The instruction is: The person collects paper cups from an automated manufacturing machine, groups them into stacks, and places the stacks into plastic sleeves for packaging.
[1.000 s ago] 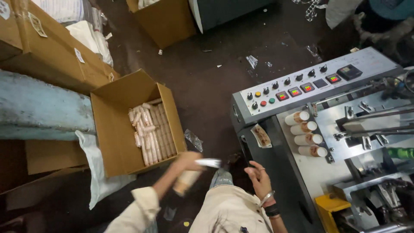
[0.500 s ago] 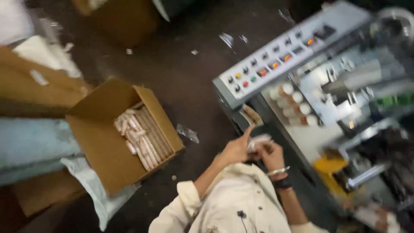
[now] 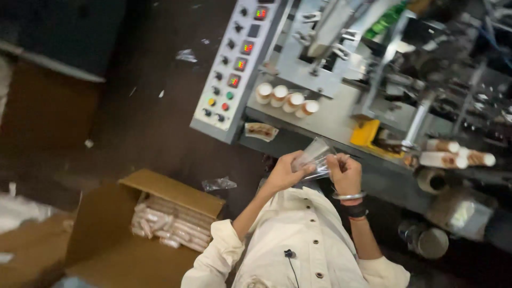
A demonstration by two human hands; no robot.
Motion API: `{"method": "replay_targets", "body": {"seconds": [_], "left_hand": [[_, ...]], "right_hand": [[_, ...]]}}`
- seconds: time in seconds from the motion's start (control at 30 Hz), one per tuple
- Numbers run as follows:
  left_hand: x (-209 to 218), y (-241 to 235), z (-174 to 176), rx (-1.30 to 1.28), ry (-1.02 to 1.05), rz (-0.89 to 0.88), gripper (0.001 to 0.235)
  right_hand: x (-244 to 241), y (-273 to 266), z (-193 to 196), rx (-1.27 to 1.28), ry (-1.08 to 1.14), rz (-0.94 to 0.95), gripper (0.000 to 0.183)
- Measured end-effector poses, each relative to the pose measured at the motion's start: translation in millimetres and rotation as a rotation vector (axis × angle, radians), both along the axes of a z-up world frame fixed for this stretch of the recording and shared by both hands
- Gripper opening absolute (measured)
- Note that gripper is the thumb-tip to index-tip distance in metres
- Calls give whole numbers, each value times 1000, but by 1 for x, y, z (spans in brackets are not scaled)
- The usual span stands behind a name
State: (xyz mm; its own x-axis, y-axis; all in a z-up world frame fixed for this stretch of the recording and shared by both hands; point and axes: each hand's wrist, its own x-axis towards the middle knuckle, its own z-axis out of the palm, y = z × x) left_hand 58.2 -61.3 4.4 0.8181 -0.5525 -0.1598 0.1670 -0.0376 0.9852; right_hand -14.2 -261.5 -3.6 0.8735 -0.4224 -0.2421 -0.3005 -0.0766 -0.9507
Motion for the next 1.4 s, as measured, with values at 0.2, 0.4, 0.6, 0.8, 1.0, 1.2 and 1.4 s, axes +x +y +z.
{"method": "replay_targets", "body": {"seconds": [0.2,0.4,0.6,0.8,1.0,1.2,1.4], "left_hand": [[-1,-14,-36,33,146,-69,23],[1,-13,-57,-253,352,187,25],[-13,-17,-89,-517,737,215,22],[-14,-18,-43,-310,597,228,23],[-19,3,-84,-384,844,232,28],[-16,5,-93,-82,336,19,34],[-22,32,-125,-53,-166,-483,29]], "right_hand": [[-4,-5,6,-11,89,5,21],[-9,-8,-8,79,6,163,20],[24,21,31,1432,-323,329,32],[27,38,33,-605,-317,314,30],[9,-1,-34,236,3,179,20],[1,9,-35,917,36,328,27],[-13,-2,-45,263,514,840,44]]}}
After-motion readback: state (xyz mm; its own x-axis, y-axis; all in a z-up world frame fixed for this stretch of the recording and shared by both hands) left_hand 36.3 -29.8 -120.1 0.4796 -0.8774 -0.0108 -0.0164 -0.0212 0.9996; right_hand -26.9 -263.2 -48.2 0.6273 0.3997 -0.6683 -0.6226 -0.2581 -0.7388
